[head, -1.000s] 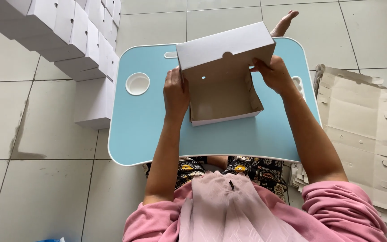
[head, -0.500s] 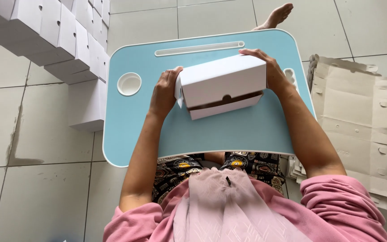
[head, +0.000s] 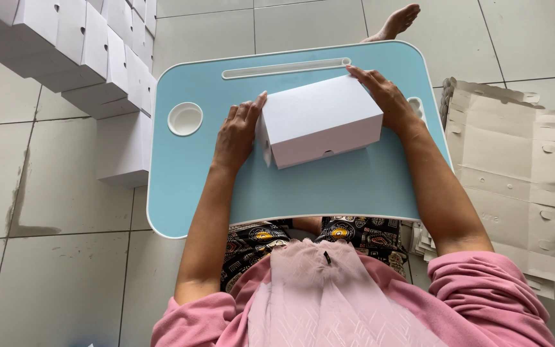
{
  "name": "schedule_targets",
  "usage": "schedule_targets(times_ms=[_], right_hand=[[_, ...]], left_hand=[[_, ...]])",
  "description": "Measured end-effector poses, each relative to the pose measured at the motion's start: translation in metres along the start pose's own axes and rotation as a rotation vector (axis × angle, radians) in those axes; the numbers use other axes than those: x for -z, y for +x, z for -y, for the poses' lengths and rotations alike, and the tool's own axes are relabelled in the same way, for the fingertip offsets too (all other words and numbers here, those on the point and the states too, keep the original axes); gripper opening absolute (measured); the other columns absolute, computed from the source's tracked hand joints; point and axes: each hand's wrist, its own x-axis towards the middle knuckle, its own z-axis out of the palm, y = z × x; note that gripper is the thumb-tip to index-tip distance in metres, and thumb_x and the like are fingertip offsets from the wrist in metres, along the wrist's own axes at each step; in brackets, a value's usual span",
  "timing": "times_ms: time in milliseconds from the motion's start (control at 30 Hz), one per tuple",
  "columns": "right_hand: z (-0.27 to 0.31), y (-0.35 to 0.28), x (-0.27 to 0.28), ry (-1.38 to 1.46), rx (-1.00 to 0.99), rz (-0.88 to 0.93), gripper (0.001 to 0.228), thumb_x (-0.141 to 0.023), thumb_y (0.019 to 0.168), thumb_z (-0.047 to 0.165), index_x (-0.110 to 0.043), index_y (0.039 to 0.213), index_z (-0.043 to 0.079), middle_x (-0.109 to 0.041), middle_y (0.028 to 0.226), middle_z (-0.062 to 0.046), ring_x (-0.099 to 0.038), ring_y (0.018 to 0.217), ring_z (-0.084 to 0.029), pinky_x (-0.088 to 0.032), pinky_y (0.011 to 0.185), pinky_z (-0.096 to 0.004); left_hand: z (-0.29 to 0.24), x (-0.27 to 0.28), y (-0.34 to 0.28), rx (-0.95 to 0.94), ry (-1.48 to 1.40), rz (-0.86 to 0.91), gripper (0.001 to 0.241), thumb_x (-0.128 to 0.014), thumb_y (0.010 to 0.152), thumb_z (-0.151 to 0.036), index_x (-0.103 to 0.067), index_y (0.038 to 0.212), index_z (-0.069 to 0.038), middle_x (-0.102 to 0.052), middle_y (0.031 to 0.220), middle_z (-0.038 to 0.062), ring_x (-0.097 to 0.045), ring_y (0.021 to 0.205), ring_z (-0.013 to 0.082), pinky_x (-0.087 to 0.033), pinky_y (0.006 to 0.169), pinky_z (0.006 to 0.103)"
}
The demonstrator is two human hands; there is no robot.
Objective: Folding flat cardboard sheets into finished boxes on a lap desk.
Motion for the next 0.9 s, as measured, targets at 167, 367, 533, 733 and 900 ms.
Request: schedule_targets(times_ms=[167, 367, 533, 733, 900], right_hand=[[0.025, -0.011, 0.036, -0.148, 0.147, -0.190, 0.075, -0.060, 0.086, -0.023, -0.045, 0.154, 0.006, -0.064, 0.130, -0.024, -0.069, 0.105, -0.036, -0.063, 0.082, -0.041], [0.091, -0.049, 0.064, 0.140, 0.087, -0.175, 0.058, -0.038, 0.114, 0.040, -0.039, 0.158, 0.003, -0.057, 0.141, -0.033, -0.064, 0.115, -0.046, -0.057, 0.083, -0.050], [0.086, -0.082, 0.031, 0.063, 0.011, -0.125, 0.055, -0.052, 0.108, 0.042, -0.053, 0.154, 0.012, -0.063, 0.133, -0.024, -0.063, 0.115, -0.047, -0.056, 0.088, -0.056], [0.075, -0.093, 0.004, 0.126, -0.054, -0.072, 0.057, -0.060, 0.103, 0.019, -0.045, 0.158, 0.012, -0.057, 0.144, -0.023, -0.064, 0.114, -0.041, -0.061, 0.081, -0.047], [0.084, -0.092, -0.011, -0.274, -0.061, -0.024, 0.067, -0.055, 0.105, 0.041, -0.032, 0.166, 0.025, -0.065, 0.130, -0.017, -0.055, 0.132, -0.039, -0.050, 0.100, -0.060]], left_hand=[[-0.016, 0.038, 0.000, 0.168, -0.050, -0.017, 0.103, -0.066, 0.076, 0.017, -0.023, 0.159, -0.025, -0.049, 0.150, 0.016, -0.055, 0.127, 0.0344, -0.050, 0.104, 0.0453], [-0.060, 0.065, -0.017, 0.183, -0.422, -0.158, 0.055, -0.047, 0.111, -0.026, -0.025, 0.161, -0.018, -0.030, 0.164, 0.015, -0.033, 0.152, 0.0375, -0.032, 0.125, 0.0522], [-0.093, 0.046, -0.030, 0.085, -0.480, -0.089, 0.058, -0.049, 0.109, -0.035, -0.030, 0.162, -0.019, -0.028, 0.165, 0.018, -0.035, 0.148, 0.0423, -0.038, 0.116, 0.0517], [-0.095, 0.034, -0.044, 0.117, -0.405, -0.062, 0.050, -0.050, 0.109, -0.025, -0.039, 0.157, -0.012, -0.026, 0.165, 0.020, -0.033, 0.147, 0.0458, -0.041, 0.113, 0.0524], [-0.086, 0.030, -0.056, 0.118, -0.294, -0.004, 0.054, -0.047, 0.109, -0.031, -0.040, 0.155, -0.004, -0.019, 0.166, 0.023, -0.044, 0.139, 0.0483, -0.050, 0.105, 0.0518]])
